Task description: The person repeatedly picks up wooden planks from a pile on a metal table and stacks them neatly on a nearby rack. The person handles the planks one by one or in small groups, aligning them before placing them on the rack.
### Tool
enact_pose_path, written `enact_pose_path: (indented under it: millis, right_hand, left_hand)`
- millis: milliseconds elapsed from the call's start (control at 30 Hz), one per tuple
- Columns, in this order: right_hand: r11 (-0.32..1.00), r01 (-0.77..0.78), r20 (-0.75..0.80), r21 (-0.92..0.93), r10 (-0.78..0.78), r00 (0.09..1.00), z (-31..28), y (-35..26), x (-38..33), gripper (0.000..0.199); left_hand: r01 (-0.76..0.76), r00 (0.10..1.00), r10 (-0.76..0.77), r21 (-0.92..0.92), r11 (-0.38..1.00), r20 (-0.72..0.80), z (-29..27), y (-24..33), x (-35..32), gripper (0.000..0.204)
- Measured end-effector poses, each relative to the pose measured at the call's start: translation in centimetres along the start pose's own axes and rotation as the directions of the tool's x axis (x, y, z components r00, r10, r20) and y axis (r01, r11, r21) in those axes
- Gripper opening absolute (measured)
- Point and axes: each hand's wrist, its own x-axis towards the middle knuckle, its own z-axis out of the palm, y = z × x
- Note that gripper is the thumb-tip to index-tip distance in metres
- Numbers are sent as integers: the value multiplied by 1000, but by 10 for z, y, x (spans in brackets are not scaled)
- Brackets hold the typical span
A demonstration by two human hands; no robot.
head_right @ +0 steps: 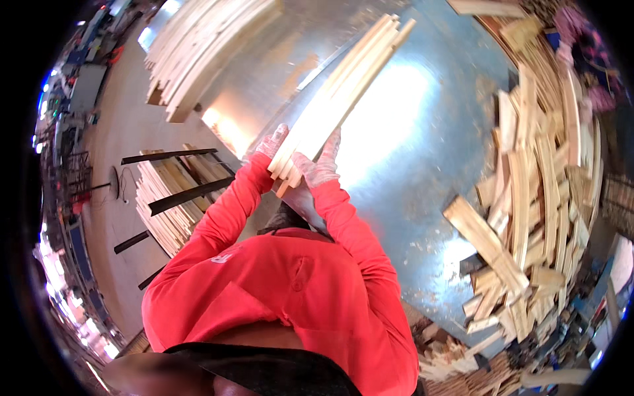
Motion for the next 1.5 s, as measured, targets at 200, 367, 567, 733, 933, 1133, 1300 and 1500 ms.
enact_pose_path:
  millis: [200, 367, 567, 733, 933, 1133, 1300, 1500]
  right_hand:
    - [839, -313, 304, 444, 188, 934, 146, -34, 38, 110]
    - [927, 25, 366, -374, 123, 922, 265, -19, 90, 87]
    - [748, 521, 621, -412, -187, 761, 165, -39, 127, 68]
    - [126, 183, 145, -975, -261, 954, -200, -77, 8, 56]
    - [-446, -207, -179, -871, -104, 978, -480, 2, -142, 68]
    - [338, -273, -128, -901, 393, 911, -431, -141, -91, 43]
    - [846, -227, 8, -482, 264, 965, -489, -117, -43, 73]
    - [-109, -479, -482, -871, 6, 876, -640, -68, -98, 108]
  left_hand:
    - [72, 923, -206, -381, 922, -326, -129, -95, 2, 39]
    - [326, 905, -233, 226, 918, -357, -255, -91, -32, 59]
    - [348, 927, 31, 886, 306, -375, -240, -109, 18, 103]
    - [645, 764, -92, 761, 64, -639, -208, -84, 24, 91]
    - [135, 775, 367, 702, 699, -514, -62, -2, 35, 80]
    - [12, 900, 231, -551, 835, 370, 290, 153, -54, 92]
    - [-118, 867, 408, -678, 726, 285, 384, 246, -99, 38]
    - [270, 958, -66, -807, 525, 278, 373, 244, -72, 27]
